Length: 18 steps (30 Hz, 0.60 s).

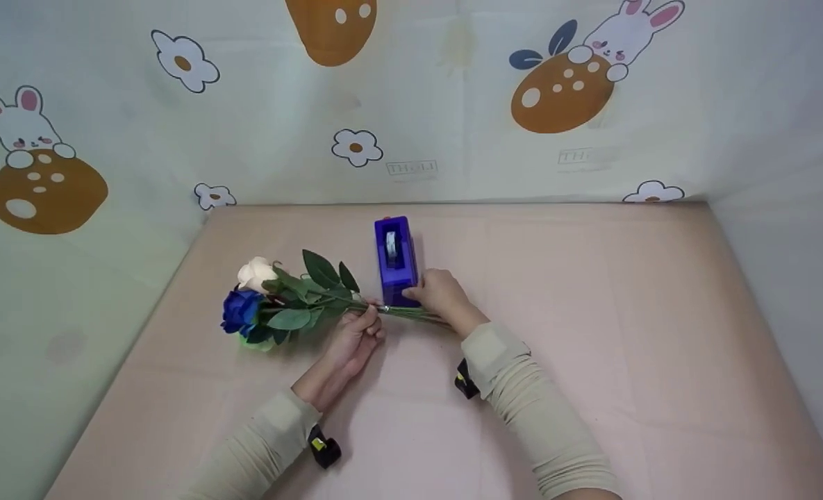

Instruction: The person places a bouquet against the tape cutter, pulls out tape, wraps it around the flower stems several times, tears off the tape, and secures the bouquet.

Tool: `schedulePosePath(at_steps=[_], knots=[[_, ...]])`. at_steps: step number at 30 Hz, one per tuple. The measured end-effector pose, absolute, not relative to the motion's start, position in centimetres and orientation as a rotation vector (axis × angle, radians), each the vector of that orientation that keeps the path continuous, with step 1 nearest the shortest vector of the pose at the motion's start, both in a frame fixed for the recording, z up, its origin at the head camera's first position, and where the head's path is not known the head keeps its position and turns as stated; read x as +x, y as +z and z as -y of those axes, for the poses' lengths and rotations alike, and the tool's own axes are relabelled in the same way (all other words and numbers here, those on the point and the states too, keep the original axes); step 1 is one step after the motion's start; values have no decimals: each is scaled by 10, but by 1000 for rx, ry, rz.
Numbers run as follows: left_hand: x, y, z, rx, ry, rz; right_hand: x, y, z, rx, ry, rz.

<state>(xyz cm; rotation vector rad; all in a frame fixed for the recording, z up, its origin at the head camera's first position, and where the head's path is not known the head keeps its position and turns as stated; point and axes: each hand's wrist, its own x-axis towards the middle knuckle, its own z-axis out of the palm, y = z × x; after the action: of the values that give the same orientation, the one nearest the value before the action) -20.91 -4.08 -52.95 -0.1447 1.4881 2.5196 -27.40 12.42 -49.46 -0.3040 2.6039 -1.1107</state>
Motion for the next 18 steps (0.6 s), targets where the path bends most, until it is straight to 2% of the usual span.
schedulePosePath(at_steps=[8, 18], knots=[[-208, -532, 44, -151, 2489, -1573, -267, -494, -126, -649, -1048, -2314], [-207, -533, 39, -255, 2553, -1490, -261, -503, -121, -664, -1218, -2399]])
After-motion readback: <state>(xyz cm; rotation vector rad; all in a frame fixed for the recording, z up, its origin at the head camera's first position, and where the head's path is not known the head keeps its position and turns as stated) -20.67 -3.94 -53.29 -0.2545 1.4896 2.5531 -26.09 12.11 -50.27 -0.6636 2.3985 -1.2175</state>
